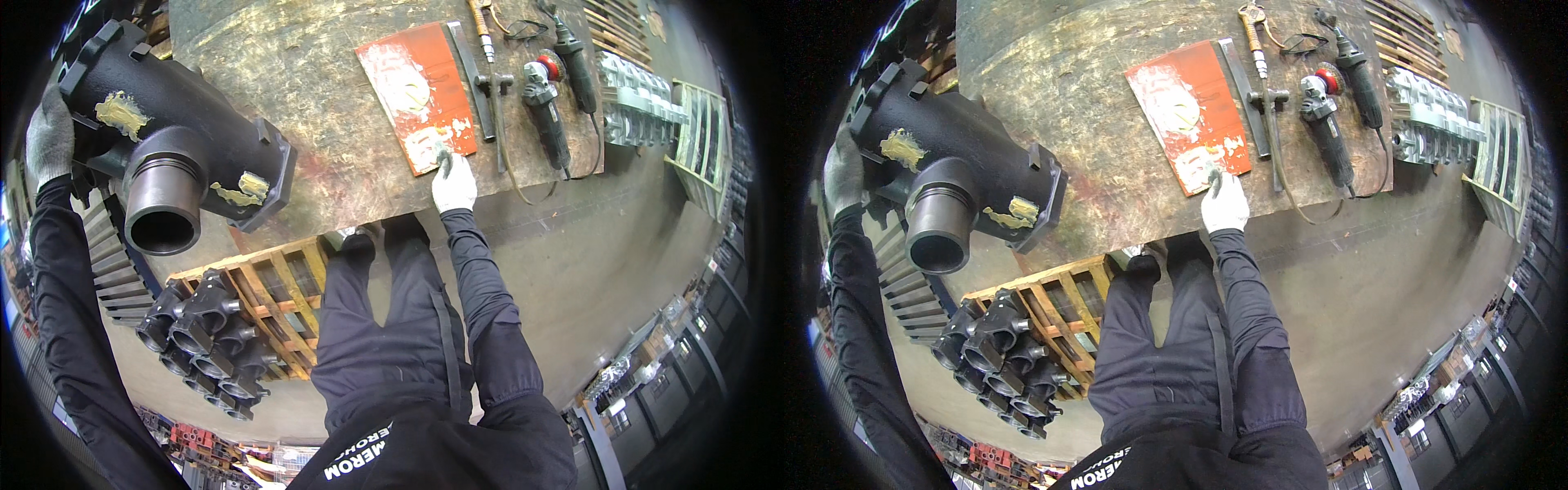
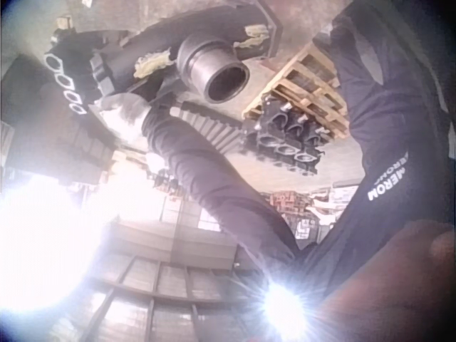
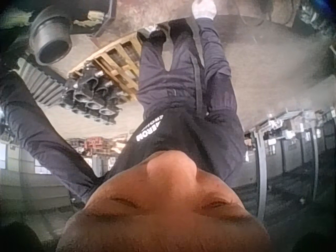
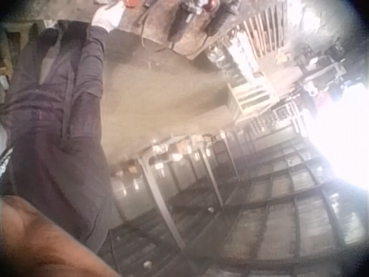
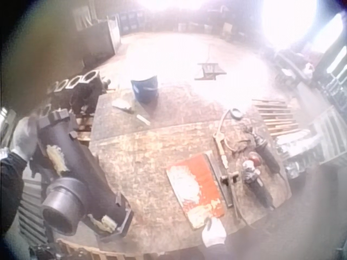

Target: The person picks up a black metal exhaust manifold from a pallet and places it on a workbench. Using a small metal spatula, they scoop a yellow paste from a red board and apply it to several seams and edges of the manifold, rotating the part to reach different areas.

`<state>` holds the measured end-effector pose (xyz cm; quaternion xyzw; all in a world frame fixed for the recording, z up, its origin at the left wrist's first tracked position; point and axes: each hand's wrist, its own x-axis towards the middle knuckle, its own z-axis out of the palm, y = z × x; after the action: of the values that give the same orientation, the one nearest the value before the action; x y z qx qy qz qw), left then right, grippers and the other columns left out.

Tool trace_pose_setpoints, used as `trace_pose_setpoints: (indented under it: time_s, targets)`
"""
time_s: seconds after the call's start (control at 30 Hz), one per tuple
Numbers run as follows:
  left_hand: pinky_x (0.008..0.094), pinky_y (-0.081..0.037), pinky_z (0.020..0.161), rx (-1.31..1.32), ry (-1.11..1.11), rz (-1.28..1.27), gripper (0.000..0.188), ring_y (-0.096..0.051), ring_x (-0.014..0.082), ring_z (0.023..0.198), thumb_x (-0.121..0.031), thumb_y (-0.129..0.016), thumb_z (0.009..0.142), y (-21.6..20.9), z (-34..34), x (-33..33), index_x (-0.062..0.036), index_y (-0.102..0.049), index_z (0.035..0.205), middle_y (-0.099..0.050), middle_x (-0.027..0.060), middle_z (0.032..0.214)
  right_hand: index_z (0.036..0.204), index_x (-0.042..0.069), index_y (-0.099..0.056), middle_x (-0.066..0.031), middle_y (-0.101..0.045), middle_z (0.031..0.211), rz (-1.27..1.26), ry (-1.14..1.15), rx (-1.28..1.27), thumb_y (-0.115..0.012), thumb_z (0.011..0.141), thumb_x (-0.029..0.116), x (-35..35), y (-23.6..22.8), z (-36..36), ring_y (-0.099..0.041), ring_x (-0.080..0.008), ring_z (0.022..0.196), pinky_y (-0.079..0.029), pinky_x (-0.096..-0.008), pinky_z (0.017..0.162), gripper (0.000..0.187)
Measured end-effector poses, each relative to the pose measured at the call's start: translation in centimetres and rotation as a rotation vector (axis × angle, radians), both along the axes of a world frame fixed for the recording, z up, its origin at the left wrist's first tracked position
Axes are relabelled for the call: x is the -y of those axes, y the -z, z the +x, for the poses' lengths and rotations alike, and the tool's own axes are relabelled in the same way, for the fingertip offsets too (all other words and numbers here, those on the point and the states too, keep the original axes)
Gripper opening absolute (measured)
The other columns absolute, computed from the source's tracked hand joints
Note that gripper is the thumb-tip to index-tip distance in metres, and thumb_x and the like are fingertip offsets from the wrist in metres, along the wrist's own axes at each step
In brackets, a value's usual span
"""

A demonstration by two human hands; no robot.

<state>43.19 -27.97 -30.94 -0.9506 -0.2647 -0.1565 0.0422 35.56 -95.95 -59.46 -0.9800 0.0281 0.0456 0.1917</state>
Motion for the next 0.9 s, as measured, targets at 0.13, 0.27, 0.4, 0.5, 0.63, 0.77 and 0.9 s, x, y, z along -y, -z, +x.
trace_pose_setpoints:
  time_s: [0.13, 0.27, 0.4, 0.5, 0.63, 0.77, 0.9]
  targets:
    - [0.0442, -0.049, 0.097, -0.065, -0.031, -0.008, 0.082, -0.068, 0.0367, 0.114, -0.073, -0.039, 0.101, -0.5, 0.1, -0.2, -0.0011, -0.069, 0.128, -0.072, 0.023, 0.122, 0.113, 0.01, -0.064, -0.0154, -0.068, 0.104, -0.006, -0.076, -0.013, -0.056, 0.099, 0.022, -0.2, 0.2, -0.3, -0.07, -0.0383, 0.091, -0.057, -0.0482, 0.077, 0.02]
    - [0.0451, -0.049, 0.098, -0.095, -0.032, -0.003, 0.081, -0.068, 0.0387, 0.115, -0.072, -0.038, 0.102, -0.6, 0.3, 0.1, -0.0025, -0.069, 0.129, -0.071, 0.0239, 0.122, 0.116, 0.011, -0.064, -0.0153, -0.068, 0.106, -0.031, -0.104, -0.083, -0.056, 0.099, 0.023, -0.2, -0.3, -0.9, -0.07, -0.0384, 0.091, -0.057, -0.0493, 0.077, 0.022]
    - [0.0451, -0.049, 0.098, -0.033, -0.026, 0.05, 0.08, -0.067, 0.0392, 0.117, -0.072, -0.037, 0.102, -0.5, 0.1, 0.9, -0.0031, -0.069, 0.129, -0.071, 0.0243, 0.122, 0.117, 0.011, -0.065, -0.0153, -0.068, 0.107, -0.042, -0.089, -0.031, -0.057, 0.099, 0.023, 0.0, -0.8, 0.0, -0.07, -0.0379, 0.094, -0.057, -0.0483, 0.079, 0.023]
    - [0.0448, -0.048, 0.099, -0.047, -0.049, 0.054, 0.081, -0.066, 0.0395, 0.118, -0.072, -0.037, 0.102, -0.6, 0.1, 1.4, -0.0032, -0.069, 0.129, -0.071, 0.0243, 0.123, 0.116, 0.01, -0.065, -0.015, -0.068, 0.107, -0.049, -0.121, -0.041, -0.057, 0.098, 0.022, -0.2, -1.1, 0.7, -0.07, -0.0366, 0.095, -0.057, -0.0475, 0.079, 0.022]
    - [0.045, -0.048, 0.101, -0.012, 0.004, -0.002, 0.083, -0.065, 0.0405, 0.12, -0.074, -0.036, 0.102, -0.6, 0.1, 1.9, -0.0027, -0.069, 0.129, -0.071, 0.0246, 0.124, 0.114, 0.011, -0.065, -0.0143, -0.068, 0.105, -0.058, -0.181, -0.083, -0.058, 0.098, 0.021, -0.2, -1.4, 0.3, -0.07, -0.0359, 0.094, -0.057, -0.0476, 0.078, 0.02]
    - [0.045, -0.047, 0.102, 0.007, 0.03, 0.024, 0.085, -0.064, 0.0409, 0.122, -0.075, -0.037, 0.101, -0.6, 0.2, 2.5, -0.0019, -0.069, 0.129, -0.07, 0.0254, 0.126, 0.114, 0.012, -0.065, -0.0136, -0.069, 0.103, -0.021, -0.095, -0.041, -0.058, 0.098, 0.021, 1.1, -1.3, -0.5, -0.07, -0.0359, 0.094, -0.056, -0.0475, 0.079, 0.019]
    - [0.045, -0.047, 0.103, -0.012, 0.013, 0.009, 0.084, -0.064, 0.0404, 0.124, -0.074, -0.037, 0.101, -0.9, 0.1, 3.1, -0.0019, -0.068, 0.13, -0.069, 0.0257, 0.127, 0.113, 0.012, -0.066, -0.014, -0.068, 0.104, -0.055, -0.058, -0.015, -0.058, 0.099, 0.023, 1.9, -0.6, -0.6, -0.07, -0.0364, 0.094, -0.056, -0.0474, 0.08, 0.02]
